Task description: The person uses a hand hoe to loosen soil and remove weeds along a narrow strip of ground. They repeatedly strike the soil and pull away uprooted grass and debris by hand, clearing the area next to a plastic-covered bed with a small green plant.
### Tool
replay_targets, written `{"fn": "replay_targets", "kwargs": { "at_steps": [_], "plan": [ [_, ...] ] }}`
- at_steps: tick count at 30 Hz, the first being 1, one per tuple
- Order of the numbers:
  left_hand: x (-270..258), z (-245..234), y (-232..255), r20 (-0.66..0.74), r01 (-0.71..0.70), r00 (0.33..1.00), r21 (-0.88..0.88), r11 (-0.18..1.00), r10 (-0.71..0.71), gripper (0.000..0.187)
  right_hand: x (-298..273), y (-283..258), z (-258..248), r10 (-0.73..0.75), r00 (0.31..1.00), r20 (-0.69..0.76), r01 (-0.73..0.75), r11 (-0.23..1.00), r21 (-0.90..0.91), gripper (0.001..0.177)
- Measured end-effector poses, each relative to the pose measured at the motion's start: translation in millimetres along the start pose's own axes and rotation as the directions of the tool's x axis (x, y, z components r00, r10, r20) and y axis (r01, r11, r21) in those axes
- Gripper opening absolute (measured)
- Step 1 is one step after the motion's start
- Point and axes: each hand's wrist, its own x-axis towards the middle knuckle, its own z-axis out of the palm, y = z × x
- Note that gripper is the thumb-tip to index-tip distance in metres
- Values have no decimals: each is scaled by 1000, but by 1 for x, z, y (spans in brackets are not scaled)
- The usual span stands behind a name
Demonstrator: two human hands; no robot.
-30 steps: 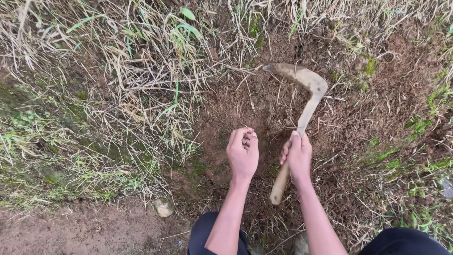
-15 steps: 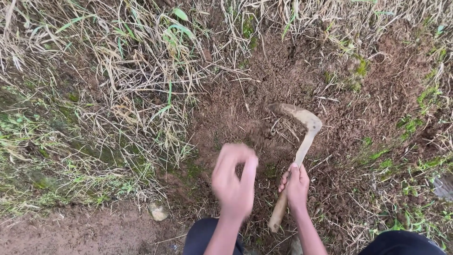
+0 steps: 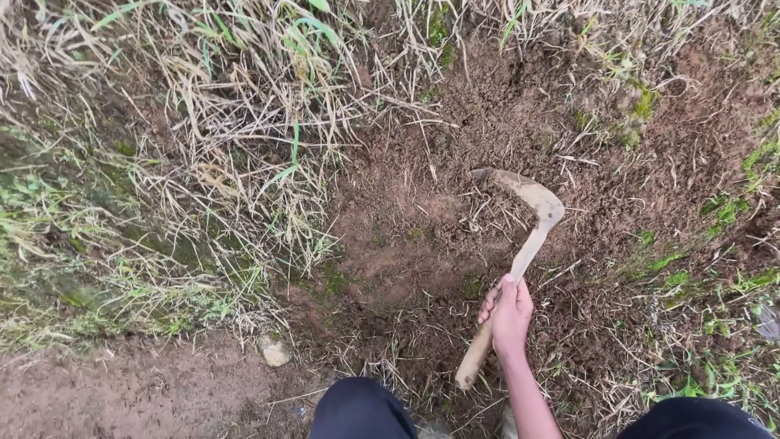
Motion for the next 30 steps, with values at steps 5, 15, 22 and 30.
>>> {"fn": "replay_targets", "kwargs": {
  "at_steps": [5,15,22,30],
  "plan": [
    [-92,-5,-144,16,63,998,16,998,-63,7,-1,1,3,-6,1000,0,6,1000,4,26],
    [-85,-9,-274,26,174,984,46,984,-175,17,8,-85,55,-146,989,37,147,989,-34,26],
    [-59,-2,-344,18,274,957,281,920,-290,13,42,-109,111,-134,969,208,167,974,-152,20],
    [-55,16,-369,-22,275,958,362,891,-286,20,30,-124,107,-194,963,186,236,941,-241,19]
  ]
}}
